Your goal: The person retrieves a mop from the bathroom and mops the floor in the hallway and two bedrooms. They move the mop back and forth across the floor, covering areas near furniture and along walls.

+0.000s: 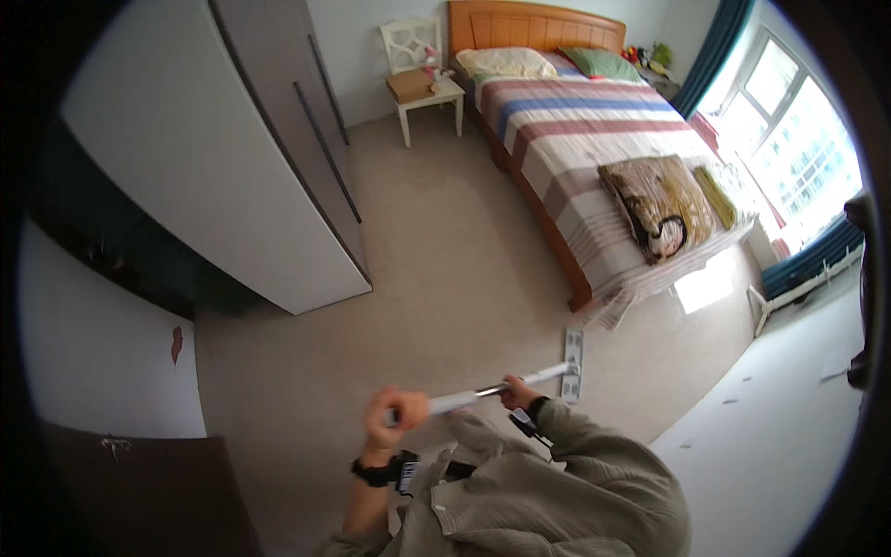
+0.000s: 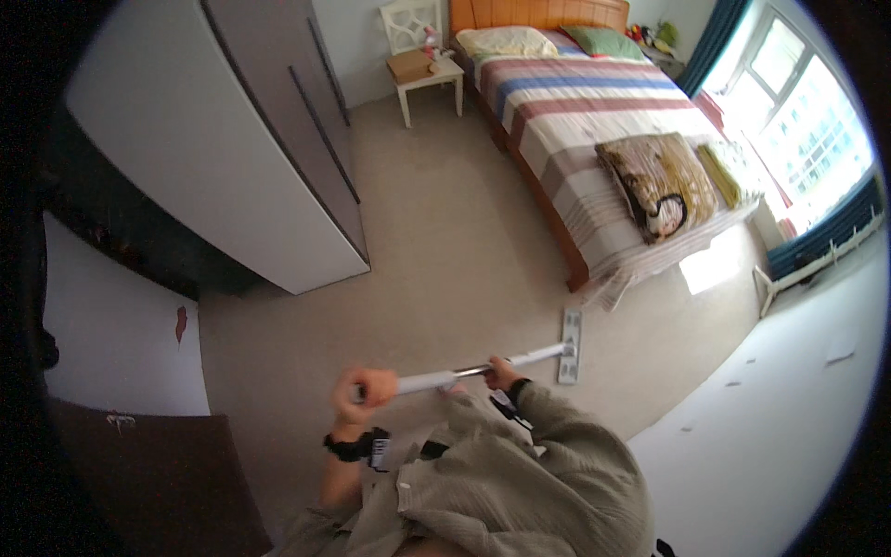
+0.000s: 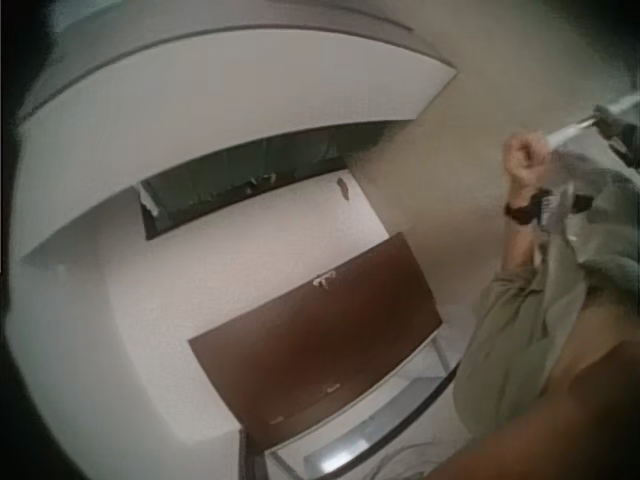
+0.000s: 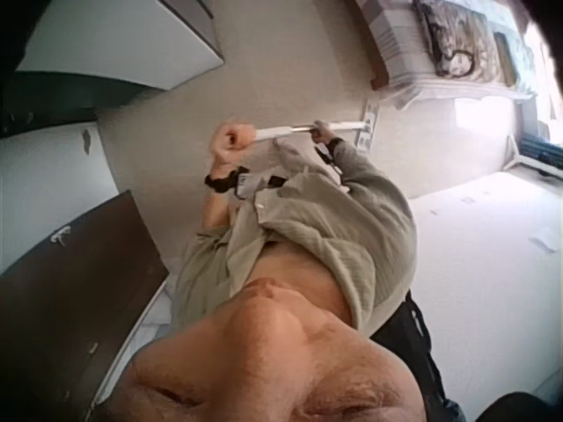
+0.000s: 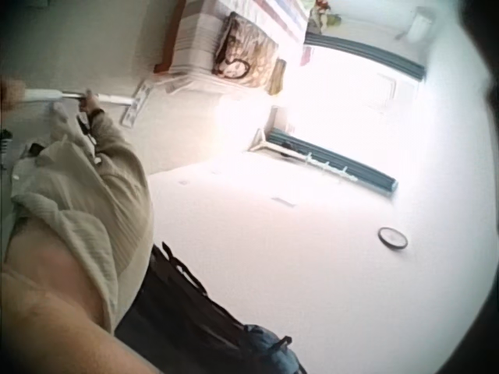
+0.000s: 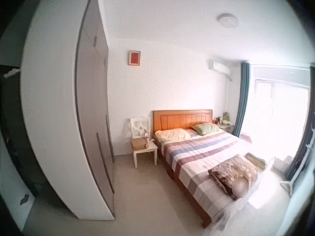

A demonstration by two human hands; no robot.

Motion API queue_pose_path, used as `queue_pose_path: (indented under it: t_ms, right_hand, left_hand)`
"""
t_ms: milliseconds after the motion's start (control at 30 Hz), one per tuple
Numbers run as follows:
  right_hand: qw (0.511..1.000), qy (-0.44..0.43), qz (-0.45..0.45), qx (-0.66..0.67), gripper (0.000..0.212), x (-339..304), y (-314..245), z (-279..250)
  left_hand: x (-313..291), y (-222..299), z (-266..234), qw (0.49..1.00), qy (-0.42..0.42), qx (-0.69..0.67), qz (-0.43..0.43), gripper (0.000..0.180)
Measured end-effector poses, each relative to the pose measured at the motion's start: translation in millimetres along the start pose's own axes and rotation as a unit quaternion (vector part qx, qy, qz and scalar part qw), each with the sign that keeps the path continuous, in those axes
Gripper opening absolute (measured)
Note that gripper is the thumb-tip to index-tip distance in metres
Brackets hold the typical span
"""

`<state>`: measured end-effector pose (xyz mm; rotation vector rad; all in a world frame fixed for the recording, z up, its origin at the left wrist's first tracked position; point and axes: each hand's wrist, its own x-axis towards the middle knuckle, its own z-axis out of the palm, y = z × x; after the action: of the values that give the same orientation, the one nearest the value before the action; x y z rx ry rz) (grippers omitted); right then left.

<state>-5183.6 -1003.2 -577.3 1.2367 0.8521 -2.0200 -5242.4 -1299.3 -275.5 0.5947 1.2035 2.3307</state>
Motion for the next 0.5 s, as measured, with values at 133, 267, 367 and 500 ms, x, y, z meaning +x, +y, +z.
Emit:
queue_pose_path:
  t_ms: [133,267,367,500]
  right_hand:
    - [0.987,-0.121,0.024,-0.098,0.031,15,25,135]
    - [0.962,-0.133,0.012,-0.239,0.038,-7,85,272]
    - [0.940,-0.221,0.040,-0.257,0.042,-30,132,342]
    - [0.878,-0.314,0.144,-0.331,0.041,-31,159,407]
  left_hand:
    - [-52,90,-50,0.990,0.111,0.067,0.050,0.056]
    - [-138,175,-28,0.898,0.359,0.230,0.106,0.055]
    - [-174,216,12,0.867,0.421,0.206,0.170,0.058]
    - [-173,242,46,0.892,0.313,0.301,0.124,0.062]
